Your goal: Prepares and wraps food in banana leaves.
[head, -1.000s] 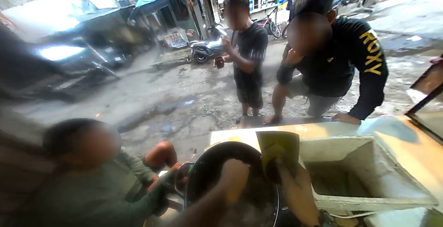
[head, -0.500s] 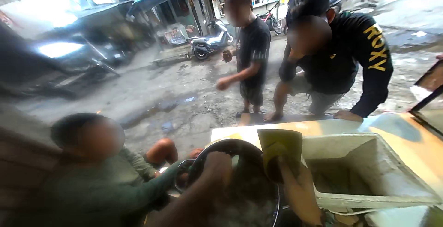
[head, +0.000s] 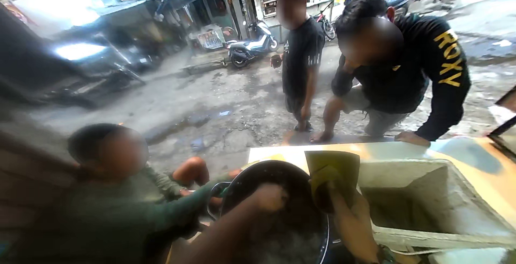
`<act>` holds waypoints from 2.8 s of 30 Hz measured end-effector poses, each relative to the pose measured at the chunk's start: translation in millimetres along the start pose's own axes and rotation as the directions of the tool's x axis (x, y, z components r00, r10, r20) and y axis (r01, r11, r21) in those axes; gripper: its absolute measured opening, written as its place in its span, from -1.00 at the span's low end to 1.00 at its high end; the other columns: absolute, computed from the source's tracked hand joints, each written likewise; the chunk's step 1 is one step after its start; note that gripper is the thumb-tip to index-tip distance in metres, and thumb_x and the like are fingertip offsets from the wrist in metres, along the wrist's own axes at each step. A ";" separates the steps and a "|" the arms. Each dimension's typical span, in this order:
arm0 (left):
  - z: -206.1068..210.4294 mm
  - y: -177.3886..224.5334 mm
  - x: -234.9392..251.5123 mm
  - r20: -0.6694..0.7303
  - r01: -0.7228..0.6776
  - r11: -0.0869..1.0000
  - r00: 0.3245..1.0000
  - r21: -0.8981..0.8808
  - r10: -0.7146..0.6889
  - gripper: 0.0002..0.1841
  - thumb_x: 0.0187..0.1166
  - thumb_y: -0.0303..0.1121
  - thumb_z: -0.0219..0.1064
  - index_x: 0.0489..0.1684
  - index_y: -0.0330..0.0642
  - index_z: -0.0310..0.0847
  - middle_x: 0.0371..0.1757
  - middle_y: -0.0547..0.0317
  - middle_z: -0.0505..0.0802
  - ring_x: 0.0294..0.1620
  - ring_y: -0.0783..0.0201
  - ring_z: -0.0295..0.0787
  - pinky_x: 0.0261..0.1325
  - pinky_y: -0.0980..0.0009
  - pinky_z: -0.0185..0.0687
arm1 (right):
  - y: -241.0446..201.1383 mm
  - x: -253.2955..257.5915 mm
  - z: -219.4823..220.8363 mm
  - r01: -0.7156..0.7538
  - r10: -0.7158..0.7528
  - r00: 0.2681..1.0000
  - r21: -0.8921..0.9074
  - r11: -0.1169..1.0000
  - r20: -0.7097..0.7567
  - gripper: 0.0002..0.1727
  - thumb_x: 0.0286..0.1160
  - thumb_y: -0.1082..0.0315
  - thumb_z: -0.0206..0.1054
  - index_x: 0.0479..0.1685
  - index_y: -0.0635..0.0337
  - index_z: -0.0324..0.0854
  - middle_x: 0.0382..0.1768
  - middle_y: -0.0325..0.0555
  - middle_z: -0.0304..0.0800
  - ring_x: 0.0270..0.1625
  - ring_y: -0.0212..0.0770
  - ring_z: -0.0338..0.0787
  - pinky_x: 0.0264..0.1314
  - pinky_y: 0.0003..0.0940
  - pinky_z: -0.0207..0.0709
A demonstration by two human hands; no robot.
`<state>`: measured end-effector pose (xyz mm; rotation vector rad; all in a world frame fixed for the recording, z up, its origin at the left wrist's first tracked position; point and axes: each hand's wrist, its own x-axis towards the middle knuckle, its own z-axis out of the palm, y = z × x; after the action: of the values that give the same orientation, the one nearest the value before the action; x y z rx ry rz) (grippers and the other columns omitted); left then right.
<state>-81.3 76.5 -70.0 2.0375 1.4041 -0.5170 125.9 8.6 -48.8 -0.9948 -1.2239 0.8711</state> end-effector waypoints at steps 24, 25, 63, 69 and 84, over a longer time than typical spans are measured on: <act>28.8 49.5 -28.7 0.006 0.089 0.994 0.996 0.064 -0.089 -0.64 0.66 -0.24 0.23 0.11 -0.38 0.70 0.20 -0.31 0.81 0.37 -0.31 0.67 0.47 -0.33 0.40 | 2.0 -4.7 -1.3 0.011 -0.011 1.000 0.015 1.000 -0.027 -0.80 0.68 0.38 0.11 -0.09 0.21 0.65 -0.33 -0.36 0.87 -0.19 -0.55 0.86 -0.10 -0.60 0.74; 30.1 49.4 -28.3 -0.037 0.050 0.994 0.998 0.099 -0.047 -0.67 0.62 -0.30 0.26 0.17 -0.34 0.71 0.26 -0.25 0.80 0.48 -0.27 0.57 0.64 -0.29 0.18 | 2.5 -4.4 -1.3 0.015 -0.015 1.000 0.015 1.000 -0.025 -0.80 0.68 0.38 0.10 -0.10 0.21 0.65 -0.33 -0.36 0.87 -0.20 -0.54 0.86 -0.11 -0.59 0.75; 27.6 -2.6 -94.4 -0.221 -0.164 0.931 0.971 -0.326 0.094 -0.68 0.72 -0.17 0.23 0.19 -0.17 0.69 0.04 -0.02 0.87 0.11 0.04 0.82 0.27 -0.10 0.64 | 5.2 -1.3 -1.6 0.022 -0.022 1.000 -0.002 1.000 -0.008 -0.75 0.72 0.34 0.09 -0.06 0.22 0.70 -0.33 -0.29 0.89 -0.19 -0.47 0.88 -0.09 -0.53 0.77; 19.8 -15.2 -145.6 -0.447 -0.233 0.839 0.895 -0.492 -0.014 -0.69 0.63 -0.07 0.30 0.03 -0.10 0.72 -0.13 0.18 0.84 -0.09 0.26 0.79 0.07 0.09 0.71 | -5.1 8.9 -2.0 -0.131 0.136 0.990 -0.119 0.984 0.035 -0.70 0.69 0.30 0.11 0.13 0.23 0.68 -0.22 -0.28 0.90 -0.10 -0.52 0.86 0.01 -0.54 0.73; -16.5 -34.6 -198.0 -0.707 -0.357 0.814 0.701 -0.459 -0.091 -0.75 0.65 -0.15 0.30 -0.01 -0.14 0.69 -0.17 0.31 0.84 -0.20 0.47 0.78 -0.05 0.49 0.75 | -29.1 0.5 26.1 -0.599 0.560 0.523 -0.191 0.778 0.643 -0.75 0.60 0.47 0.08 0.10 0.08 0.58 -0.23 -0.40 0.69 -0.22 -0.56 0.67 -0.14 -0.55 0.58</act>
<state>-185.7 -41.3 56.0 1.8435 1.5252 0.7956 100.4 2.7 -19.8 -1.1018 -1.4608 1.9359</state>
